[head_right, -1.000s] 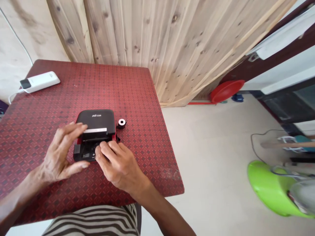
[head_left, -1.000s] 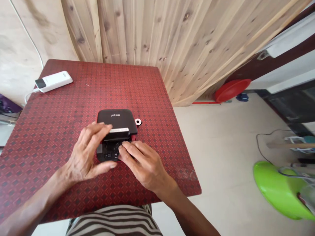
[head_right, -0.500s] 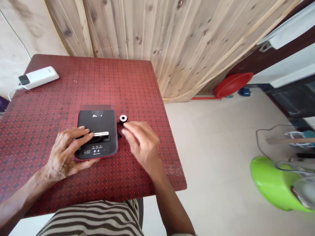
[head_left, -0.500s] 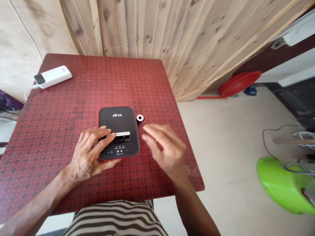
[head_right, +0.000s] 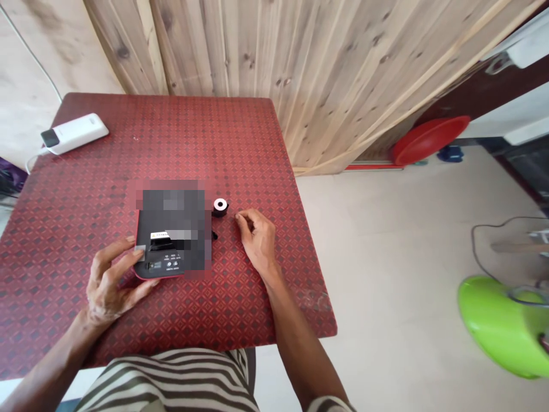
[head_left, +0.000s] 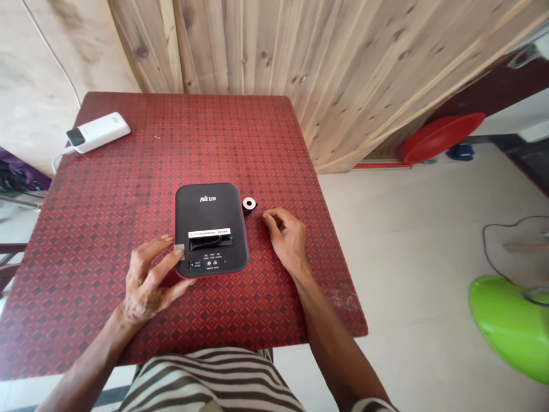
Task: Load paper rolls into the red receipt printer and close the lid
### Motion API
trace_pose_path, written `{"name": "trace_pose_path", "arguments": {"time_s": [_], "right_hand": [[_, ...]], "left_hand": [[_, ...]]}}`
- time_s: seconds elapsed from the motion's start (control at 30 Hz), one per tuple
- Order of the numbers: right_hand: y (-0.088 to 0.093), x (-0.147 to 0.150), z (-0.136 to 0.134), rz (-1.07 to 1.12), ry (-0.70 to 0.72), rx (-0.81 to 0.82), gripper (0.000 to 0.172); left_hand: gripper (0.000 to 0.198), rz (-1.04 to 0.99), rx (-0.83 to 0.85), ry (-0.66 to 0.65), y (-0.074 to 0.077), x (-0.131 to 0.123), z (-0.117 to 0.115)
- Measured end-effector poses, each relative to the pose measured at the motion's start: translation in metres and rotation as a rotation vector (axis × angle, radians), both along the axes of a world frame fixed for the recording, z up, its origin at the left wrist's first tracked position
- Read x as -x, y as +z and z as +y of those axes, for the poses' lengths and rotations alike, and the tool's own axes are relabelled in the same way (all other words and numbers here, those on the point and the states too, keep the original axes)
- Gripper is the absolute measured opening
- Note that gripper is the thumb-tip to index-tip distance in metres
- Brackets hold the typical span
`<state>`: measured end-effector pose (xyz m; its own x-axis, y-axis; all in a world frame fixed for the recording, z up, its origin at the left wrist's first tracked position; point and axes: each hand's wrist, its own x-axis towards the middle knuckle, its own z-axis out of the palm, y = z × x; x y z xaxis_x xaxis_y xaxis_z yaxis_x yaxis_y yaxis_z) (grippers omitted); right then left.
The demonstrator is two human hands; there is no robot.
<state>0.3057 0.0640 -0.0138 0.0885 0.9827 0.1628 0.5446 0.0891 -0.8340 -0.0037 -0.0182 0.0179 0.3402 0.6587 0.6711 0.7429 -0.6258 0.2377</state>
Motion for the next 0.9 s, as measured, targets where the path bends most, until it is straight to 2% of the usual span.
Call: {"name": "trace_pose_path", "arguments": {"time_s": [0.2,0.47,0.67,0.8,0.9], "right_hand": [[0.000,0.001,0.001,-0.042,0.004,-0.014,0.027],[0.001,0.002,-0.001,-0.049,-0.001,0.005,0.027],[0.000,0.002,0.000,-0.041,-0.005,-0.008,0.026],[-0.001,0.002,0.001,-0.038,-0.001,-0.015,0.026],[0.008,0.003,-0.003,-0.025,0.007,-0.036,0.024]], "left_hand": [[0.070,-0.027,0.043,0.044,-0.011,0.002,-0.002],[0.068,-0.132,0.096,0.027,-0.004,-0.004,-0.001],[0.057,-0.186,0.151,0.002,0.004,-0.005,0.003],[0.054,-0.193,0.186,-0.009,0.002,-0.003,0.003],[0.057,-0.183,0.183,-0.011,-0.003,-0.003,0.002]]}}
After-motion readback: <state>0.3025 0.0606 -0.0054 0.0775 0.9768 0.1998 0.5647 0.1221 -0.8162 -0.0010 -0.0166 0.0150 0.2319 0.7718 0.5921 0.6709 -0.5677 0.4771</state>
